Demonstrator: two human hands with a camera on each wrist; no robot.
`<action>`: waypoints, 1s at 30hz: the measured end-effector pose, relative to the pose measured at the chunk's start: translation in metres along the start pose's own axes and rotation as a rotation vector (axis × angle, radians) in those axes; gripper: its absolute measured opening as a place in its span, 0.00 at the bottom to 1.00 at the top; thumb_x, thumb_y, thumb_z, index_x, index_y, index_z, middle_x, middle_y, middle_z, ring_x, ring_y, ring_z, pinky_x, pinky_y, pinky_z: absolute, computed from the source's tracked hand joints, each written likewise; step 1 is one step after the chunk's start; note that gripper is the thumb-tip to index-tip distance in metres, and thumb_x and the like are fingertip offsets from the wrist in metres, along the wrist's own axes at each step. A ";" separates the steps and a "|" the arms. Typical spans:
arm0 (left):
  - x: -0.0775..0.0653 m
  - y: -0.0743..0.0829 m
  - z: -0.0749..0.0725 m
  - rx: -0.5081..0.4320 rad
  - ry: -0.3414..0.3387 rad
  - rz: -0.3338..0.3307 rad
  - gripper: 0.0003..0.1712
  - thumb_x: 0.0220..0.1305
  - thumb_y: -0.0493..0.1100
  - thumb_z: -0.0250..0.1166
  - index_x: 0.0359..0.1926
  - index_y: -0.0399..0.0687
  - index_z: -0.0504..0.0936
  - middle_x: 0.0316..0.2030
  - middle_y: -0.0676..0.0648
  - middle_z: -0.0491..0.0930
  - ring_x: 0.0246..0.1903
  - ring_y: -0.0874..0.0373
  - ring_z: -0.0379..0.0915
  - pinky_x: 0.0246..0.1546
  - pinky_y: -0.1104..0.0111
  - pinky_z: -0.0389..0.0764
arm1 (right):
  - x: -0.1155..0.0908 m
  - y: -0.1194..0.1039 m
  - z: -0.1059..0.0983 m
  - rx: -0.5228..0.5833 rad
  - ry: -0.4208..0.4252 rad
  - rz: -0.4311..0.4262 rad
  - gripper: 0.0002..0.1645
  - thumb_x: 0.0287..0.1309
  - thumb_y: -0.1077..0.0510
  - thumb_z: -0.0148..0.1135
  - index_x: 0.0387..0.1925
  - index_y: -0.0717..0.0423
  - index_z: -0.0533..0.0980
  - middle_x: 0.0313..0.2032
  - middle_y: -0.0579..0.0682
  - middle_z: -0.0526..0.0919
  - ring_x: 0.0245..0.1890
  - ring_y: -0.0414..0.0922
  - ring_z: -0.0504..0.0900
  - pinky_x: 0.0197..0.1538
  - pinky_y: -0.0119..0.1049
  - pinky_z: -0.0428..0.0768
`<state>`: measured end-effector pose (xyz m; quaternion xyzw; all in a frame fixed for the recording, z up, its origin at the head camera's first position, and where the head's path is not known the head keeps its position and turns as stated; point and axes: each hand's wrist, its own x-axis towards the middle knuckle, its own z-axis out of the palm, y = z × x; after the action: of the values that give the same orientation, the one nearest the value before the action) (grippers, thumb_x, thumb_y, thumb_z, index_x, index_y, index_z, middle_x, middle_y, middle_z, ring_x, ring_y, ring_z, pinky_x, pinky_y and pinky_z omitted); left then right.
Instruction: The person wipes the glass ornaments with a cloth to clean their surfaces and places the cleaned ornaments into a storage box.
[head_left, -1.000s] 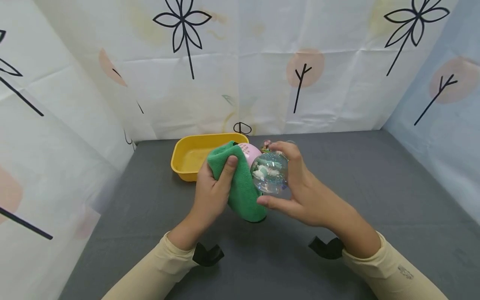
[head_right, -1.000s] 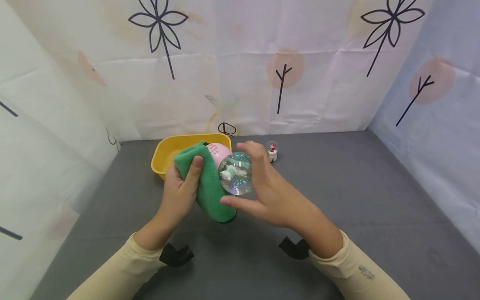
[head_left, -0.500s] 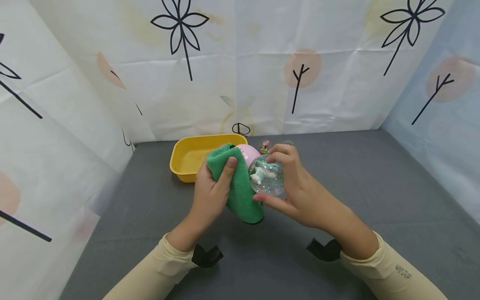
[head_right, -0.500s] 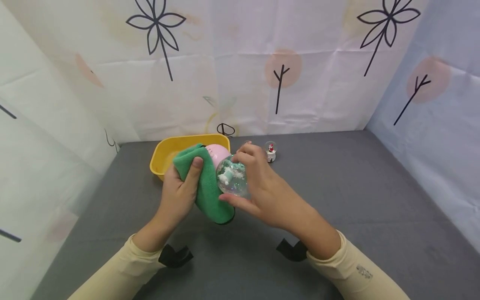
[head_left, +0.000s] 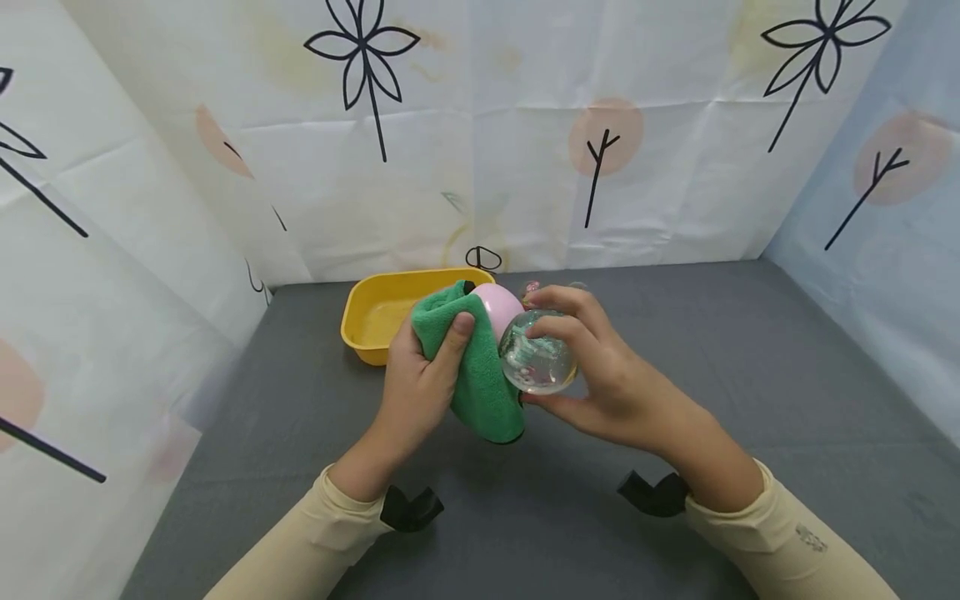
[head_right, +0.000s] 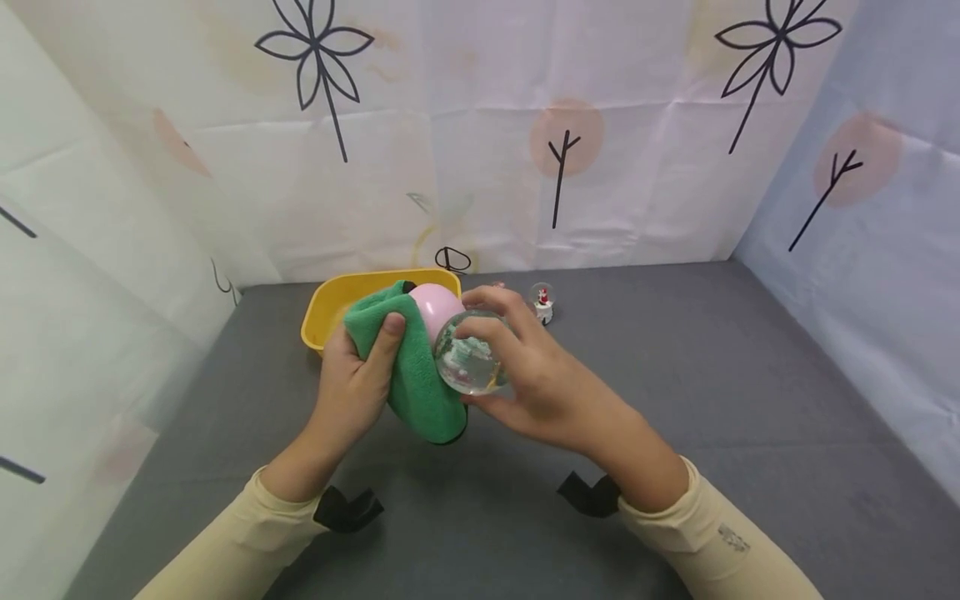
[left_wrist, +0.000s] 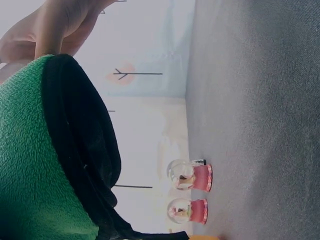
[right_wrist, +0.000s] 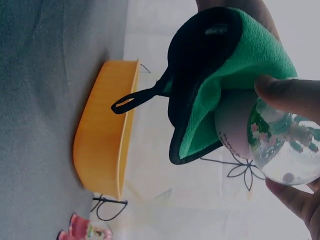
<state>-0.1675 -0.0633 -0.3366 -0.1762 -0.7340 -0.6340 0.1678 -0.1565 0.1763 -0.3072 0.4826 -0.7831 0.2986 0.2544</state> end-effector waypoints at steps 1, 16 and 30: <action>0.000 0.000 0.000 0.001 -0.001 0.004 0.24 0.79 0.55 0.63 0.63 0.44 0.77 0.49 0.44 0.82 0.46 0.55 0.80 0.51 0.67 0.84 | 0.000 0.001 -0.001 0.006 0.014 -0.011 0.46 0.41 0.68 0.87 0.61 0.64 0.70 0.67 0.67 0.67 0.73 0.59 0.68 0.73 0.30 0.72; 0.004 0.000 -0.006 -0.040 -0.035 0.019 0.25 0.78 0.59 0.63 0.58 0.43 0.78 0.42 0.44 0.81 0.39 0.53 0.80 0.42 0.68 0.85 | 0.004 0.000 -0.013 0.039 0.079 -0.126 0.37 0.52 0.65 0.82 0.63 0.66 0.78 0.65 0.68 0.76 0.72 0.57 0.75 0.72 0.33 0.76; 0.012 0.002 -0.016 -0.079 0.088 0.140 0.34 0.69 0.72 0.63 0.46 0.44 0.79 0.30 0.52 0.75 0.28 0.57 0.73 0.32 0.69 0.80 | 0.010 -0.006 -0.020 0.141 0.181 -0.129 0.38 0.58 0.51 0.79 0.61 0.74 0.78 0.63 0.64 0.81 0.68 0.53 0.81 0.65 0.31 0.81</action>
<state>-0.1766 -0.0786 -0.3270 -0.2055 -0.6862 -0.6564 0.2369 -0.1524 0.1823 -0.2855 0.5198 -0.7011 0.3785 0.3083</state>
